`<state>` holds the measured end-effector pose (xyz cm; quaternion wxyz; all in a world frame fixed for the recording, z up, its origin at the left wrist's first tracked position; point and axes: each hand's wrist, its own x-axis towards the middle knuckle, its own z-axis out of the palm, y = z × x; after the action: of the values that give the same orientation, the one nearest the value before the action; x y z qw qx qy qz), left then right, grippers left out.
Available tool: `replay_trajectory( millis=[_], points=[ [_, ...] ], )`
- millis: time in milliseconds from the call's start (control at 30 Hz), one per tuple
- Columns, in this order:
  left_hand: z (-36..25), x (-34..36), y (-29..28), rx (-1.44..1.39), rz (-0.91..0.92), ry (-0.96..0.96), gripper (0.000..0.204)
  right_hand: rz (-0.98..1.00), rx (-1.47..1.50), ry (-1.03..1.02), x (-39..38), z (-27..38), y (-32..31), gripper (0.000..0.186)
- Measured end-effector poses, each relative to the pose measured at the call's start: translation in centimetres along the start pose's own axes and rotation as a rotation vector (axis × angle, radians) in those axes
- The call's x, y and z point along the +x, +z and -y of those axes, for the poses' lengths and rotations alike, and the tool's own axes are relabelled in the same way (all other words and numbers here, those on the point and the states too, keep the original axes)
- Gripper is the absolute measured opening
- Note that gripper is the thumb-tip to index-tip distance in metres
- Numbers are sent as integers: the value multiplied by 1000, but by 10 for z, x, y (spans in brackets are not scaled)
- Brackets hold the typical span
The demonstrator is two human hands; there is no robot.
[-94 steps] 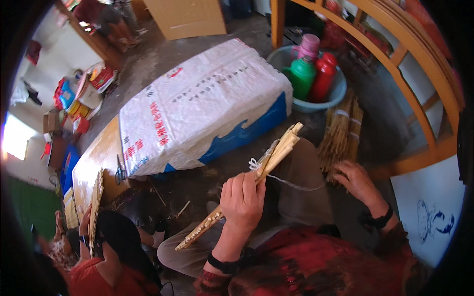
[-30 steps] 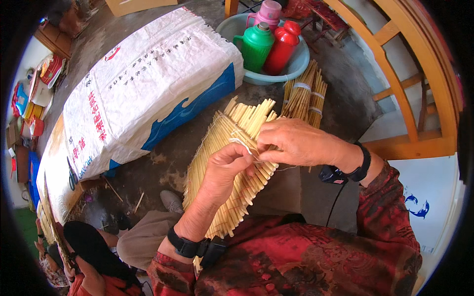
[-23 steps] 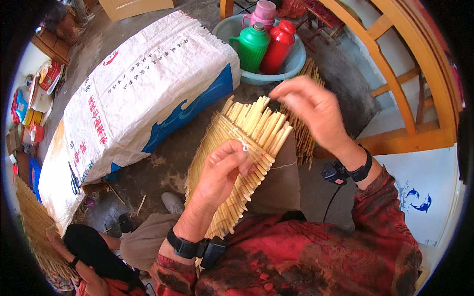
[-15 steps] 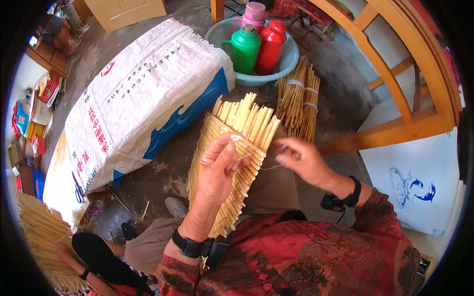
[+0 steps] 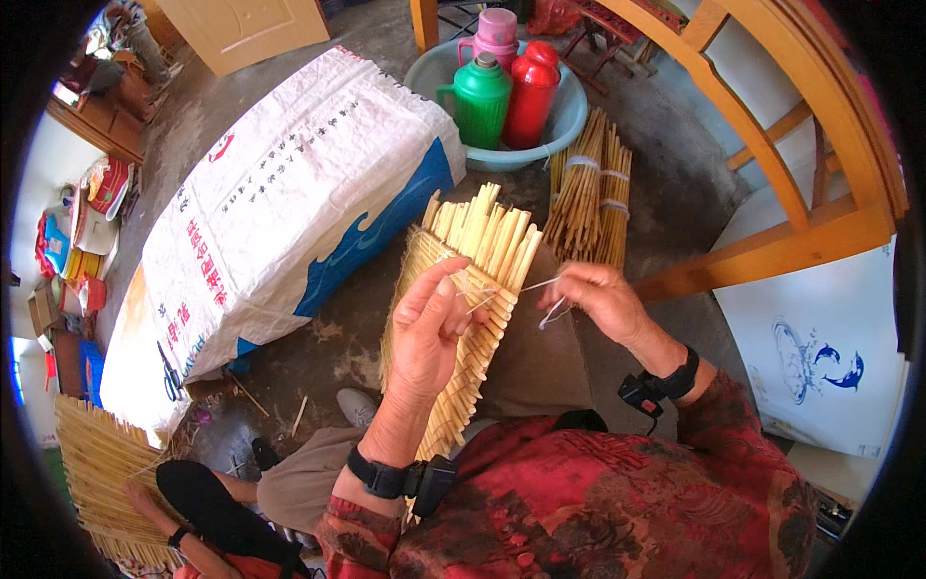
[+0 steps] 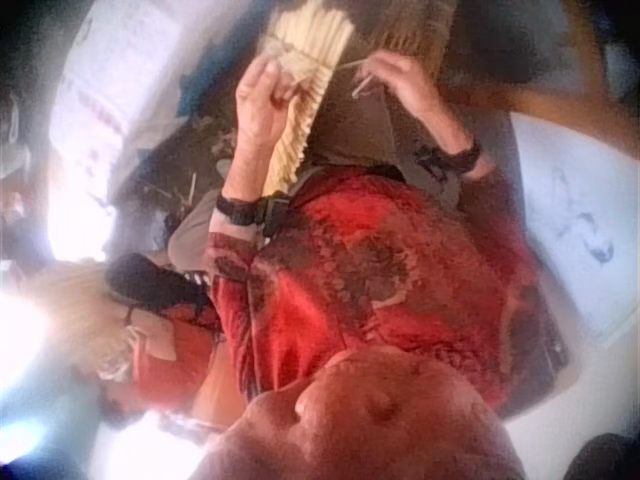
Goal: The person weaves together bamboo sticks using white thread to create a mat, looping the thread around each stick by hand and pulling it tight.
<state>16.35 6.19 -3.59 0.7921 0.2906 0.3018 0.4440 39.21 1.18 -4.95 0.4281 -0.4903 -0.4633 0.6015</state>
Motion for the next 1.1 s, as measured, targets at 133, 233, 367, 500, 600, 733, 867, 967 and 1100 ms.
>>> replay_trajectory(
  millis=[133,233,367,500,600,733,867,967,1100],
  points=[
    [1,4,-1,71,-20,-16,26,-122,352,-43,-7,-24,0,26],
    [6,8,-4,55,-66,-47,26,-148,595,-72,-5,-33,4,25],
    [8,7,-11,-101,-28,-51,22,-188,741,-134,-1,-32,10,25],
    [10,5,-9,-218,-82,-69,20,-253,938,-135,2,-36,20,24],
    [17,4,-16,-220,-141,-57,21,-345,1058,-59,5,-36,18,24],
    [6,3,-18,-90,-166,-192,17,-218,497,-97,2,-21,6,23],
    [-14,0,-11,299,-33,-233,12,-235,438,32,-2,-21,1,23],
    [-16,0,-11,386,-92,-363,13,-215,405,29,0,-15,2,23],
    [-15,-3,-27,-8,145,-269,14,-260,449,-74,2,-17,0,24]
  ],
)
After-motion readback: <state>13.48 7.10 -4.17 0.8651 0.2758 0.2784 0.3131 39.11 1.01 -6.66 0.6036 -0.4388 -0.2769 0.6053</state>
